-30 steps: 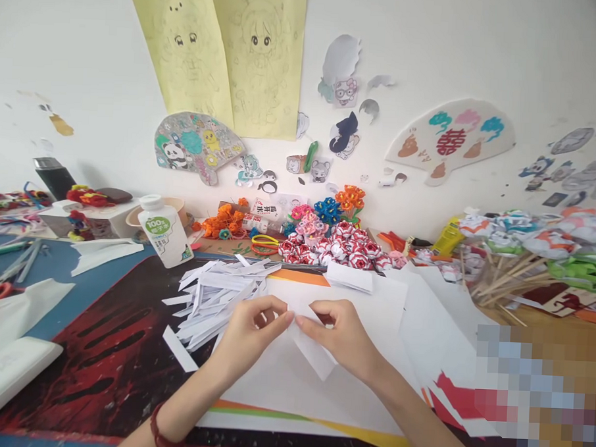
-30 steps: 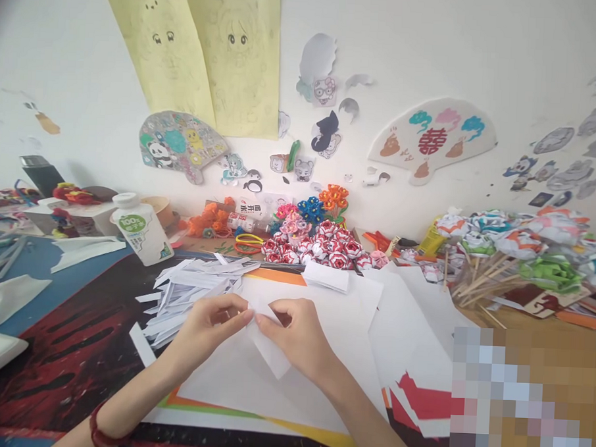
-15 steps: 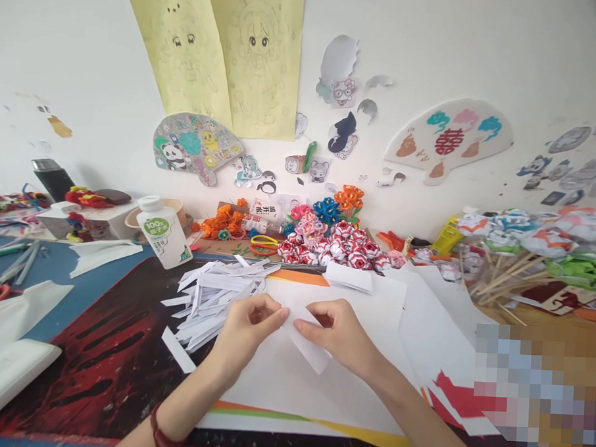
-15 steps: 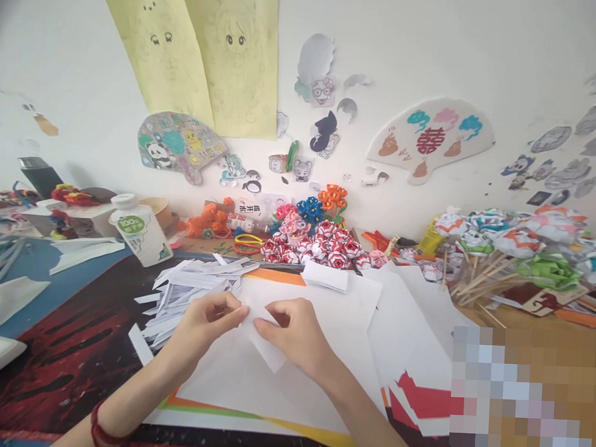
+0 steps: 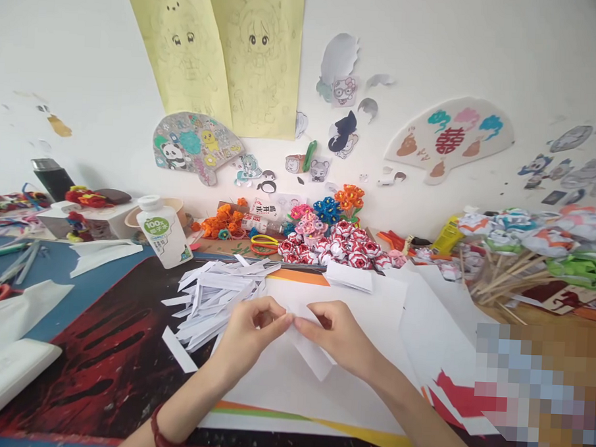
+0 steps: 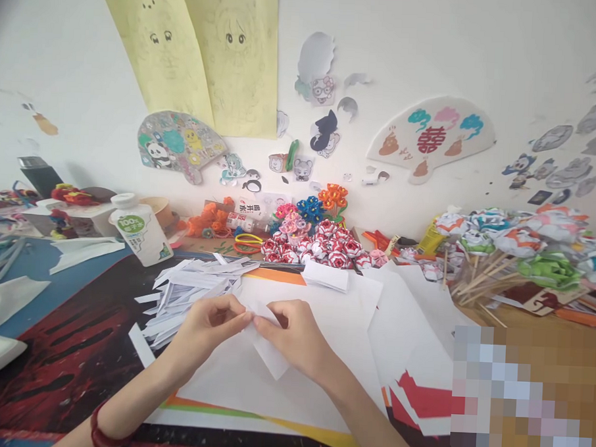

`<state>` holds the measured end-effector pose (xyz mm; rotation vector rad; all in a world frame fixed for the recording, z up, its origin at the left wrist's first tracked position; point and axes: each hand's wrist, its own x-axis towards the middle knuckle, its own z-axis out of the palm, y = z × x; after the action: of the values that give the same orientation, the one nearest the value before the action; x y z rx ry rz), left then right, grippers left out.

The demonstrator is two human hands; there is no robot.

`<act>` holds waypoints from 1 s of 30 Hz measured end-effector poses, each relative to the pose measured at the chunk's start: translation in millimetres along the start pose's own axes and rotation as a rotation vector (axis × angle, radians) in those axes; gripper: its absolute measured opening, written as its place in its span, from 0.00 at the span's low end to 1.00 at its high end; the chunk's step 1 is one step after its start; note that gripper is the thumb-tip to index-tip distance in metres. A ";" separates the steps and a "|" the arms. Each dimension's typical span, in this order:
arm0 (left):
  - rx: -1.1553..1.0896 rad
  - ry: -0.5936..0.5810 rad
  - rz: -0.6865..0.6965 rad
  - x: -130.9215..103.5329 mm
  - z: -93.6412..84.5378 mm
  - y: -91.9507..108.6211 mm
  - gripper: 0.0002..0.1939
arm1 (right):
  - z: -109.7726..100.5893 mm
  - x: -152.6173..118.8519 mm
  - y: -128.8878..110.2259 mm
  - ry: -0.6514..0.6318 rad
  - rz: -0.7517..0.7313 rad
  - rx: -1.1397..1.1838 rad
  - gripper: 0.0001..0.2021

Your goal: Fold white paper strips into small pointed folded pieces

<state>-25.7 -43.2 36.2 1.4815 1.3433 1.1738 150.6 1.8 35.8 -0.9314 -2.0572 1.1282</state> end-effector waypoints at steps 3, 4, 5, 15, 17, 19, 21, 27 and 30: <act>0.063 -0.015 0.004 0.6 -0.8 2.4 0.14 | -1.0 -0.6 0.4 -0.007 -0.009 0.004 0.21; 0.084 -0.007 0.008 0.9 -1.2 3.4 0.14 | -1.4 -0.8 0.1 -0.012 -0.013 0.013 0.21; 0.103 0.007 0.013 1.2 -1.5 4.4 0.13 | -1.8 -1.0 -0.2 -0.015 -0.013 0.024 0.22; 0.032 0.026 0.021 -0.3 -4.3 6.3 0.13 | -2.7 -2.7 -1.1 -0.079 0.038 0.225 0.21; -0.016 0.010 0.018 -1.0 -4.8 7.7 0.12 | -2.9 -3.4 -2.4 -0.100 0.051 0.274 0.19; -0.064 -0.004 0.017 -1.5 -5.0 9.1 0.12 | -3.2 -3.8 -3.6 -0.114 0.052 0.314 0.19; -0.094 -0.009 0.017 -1.9 -4.6 9.7 0.11 | -3.5 -3.7 -4.4 -0.122 0.054 0.335 0.18; -0.080 0.009 0.034 -1.6 -2.5 7.1 0.12 | -5.2 -4.3 -4.9 -0.120 0.060 0.330 0.19; 0.012 0.029 0.092 -1.5 -3.0 7.7 0.14 | -5.0 -4.9 -4.3 -0.081 0.051 0.290 0.19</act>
<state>-26.7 -45.6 44.2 1.5547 1.3157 1.2510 156.0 -1.5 41.0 -0.8088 -1.8745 1.4672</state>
